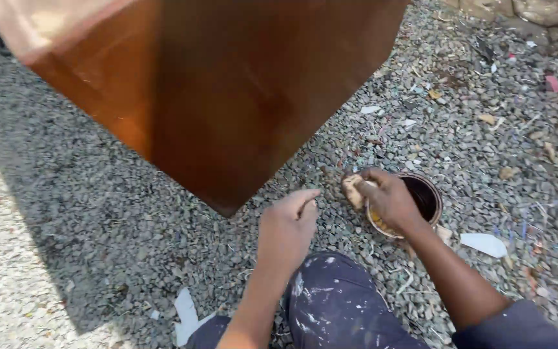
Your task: Applying wood stain to a wooden cabinet using a cloth applicator
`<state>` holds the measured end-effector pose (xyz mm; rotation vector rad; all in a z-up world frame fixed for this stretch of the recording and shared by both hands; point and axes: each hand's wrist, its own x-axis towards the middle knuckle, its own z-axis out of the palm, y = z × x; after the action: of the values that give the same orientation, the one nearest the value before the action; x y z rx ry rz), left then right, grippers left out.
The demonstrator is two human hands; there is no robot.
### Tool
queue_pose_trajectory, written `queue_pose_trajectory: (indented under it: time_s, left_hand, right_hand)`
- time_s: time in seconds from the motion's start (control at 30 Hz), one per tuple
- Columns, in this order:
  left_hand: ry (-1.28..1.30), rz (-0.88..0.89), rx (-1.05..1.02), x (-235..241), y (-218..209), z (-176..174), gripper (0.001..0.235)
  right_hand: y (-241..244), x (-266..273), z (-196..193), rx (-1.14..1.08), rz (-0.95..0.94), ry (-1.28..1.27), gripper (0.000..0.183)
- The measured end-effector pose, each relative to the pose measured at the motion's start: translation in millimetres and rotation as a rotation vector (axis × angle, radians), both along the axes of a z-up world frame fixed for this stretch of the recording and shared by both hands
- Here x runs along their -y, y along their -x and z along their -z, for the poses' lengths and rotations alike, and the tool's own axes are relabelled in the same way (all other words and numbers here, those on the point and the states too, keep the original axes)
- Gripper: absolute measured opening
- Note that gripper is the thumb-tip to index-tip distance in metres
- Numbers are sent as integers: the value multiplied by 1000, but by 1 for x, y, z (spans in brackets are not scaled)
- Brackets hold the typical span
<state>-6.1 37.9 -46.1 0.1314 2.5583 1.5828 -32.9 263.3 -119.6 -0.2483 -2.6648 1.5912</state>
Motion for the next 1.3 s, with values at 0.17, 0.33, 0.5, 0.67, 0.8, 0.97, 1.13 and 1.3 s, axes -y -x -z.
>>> queue_pose_trajectory:
  time_s: [0.17,0.33,0.5,0.67,0.8,0.97,1.13,1.3]
  left_hand:
    - [195,254,351,-103,41,48,53]
    - [340,278,218,-168,62,140,43]
    - [546,348,188,-159,73,197,36]
    - [576,346,264,-153,68,176,42]
    - [582,370,233,-152,63,178,41]
    - [565,375,231,-146,62,174,42]
    - [530,359,257,-143,58,152,42]
    - [461,312,257,-145,60,152,38]
  right_hand:
    - [45,-153,131,222,8,-411,33]
    - [58,-180,186,381,-114,-730,38]
    - [73,-191,274,487,-156,-819,35]
    - [71,-172,247,483,-185,-767,34]
    - [75,-182,275,506,-182,-790,30]
    - [84,-200,300,576,-57,-662,32]
    - [78,-224,292,606,46,-218,31]
    - [75,-224,271,678,56,226,35]
